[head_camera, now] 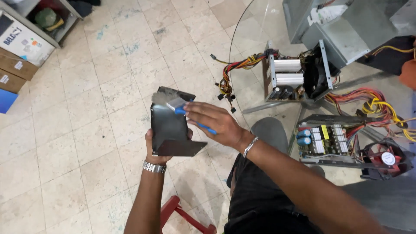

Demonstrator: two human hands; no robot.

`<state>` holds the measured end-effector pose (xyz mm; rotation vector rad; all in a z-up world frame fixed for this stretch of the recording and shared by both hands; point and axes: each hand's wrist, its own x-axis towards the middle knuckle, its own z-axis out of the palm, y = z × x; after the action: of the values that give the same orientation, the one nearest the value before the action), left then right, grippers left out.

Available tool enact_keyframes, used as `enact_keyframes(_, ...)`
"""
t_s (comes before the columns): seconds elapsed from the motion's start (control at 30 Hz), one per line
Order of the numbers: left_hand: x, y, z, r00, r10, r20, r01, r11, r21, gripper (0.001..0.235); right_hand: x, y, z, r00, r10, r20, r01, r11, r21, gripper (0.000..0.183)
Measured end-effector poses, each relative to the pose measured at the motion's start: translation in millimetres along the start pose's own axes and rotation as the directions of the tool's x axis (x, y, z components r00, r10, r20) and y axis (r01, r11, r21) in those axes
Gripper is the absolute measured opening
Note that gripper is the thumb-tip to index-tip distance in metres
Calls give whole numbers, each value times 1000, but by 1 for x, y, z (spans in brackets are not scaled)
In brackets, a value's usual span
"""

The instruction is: The person uses a brush to clean dust from a computer power supply unit and its attached cables. They rotate the unit to access different sides and brush the internal components and fan area.

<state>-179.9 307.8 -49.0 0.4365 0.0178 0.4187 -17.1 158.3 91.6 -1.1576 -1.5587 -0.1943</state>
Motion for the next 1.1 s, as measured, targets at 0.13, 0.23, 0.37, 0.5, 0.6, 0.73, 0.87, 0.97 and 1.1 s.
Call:
enact_keyframes(0.13,8,9,-19,1000,1,-5,-1,1000,1,87,-21,17,3,999,-32,27,36,992,-125,27)
enact_keyframes(0.23,13,28,-98,998,-22,-60,29,992,125,93,-23,23,3,931,316,183,-309,949,-67,16)
enact_keyframes(0.37,2,32,-49,994,-108,-14,105,928,359,81,-13,4,7,937,339,82,-349,912,216,21)
enact_keyframes(0.5,23,57,82,985,-94,148,-31,738,674,104,-9,23,-8,838,541,68,-545,828,131,11)
enact_keyframes(0.6,46,59,13,936,-13,351,-248,684,686,149,-6,6,-7,742,655,140,-657,672,342,13)
enact_keyframes(0.73,40,62,32,930,15,366,-301,601,740,146,-14,25,-7,743,669,-6,-659,732,172,8)
enact_keyframes(0.87,28,53,26,950,109,293,-313,371,874,146,-30,28,6,628,778,21,-763,609,216,7)
enact_keyframes(0.97,38,55,20,949,179,261,-293,187,938,146,-8,21,-3,647,762,-20,-744,636,205,6)
enact_keyframes(1.1,21,53,30,960,202,193,-225,149,963,144,-36,41,1,601,799,25,-799,599,57,5)
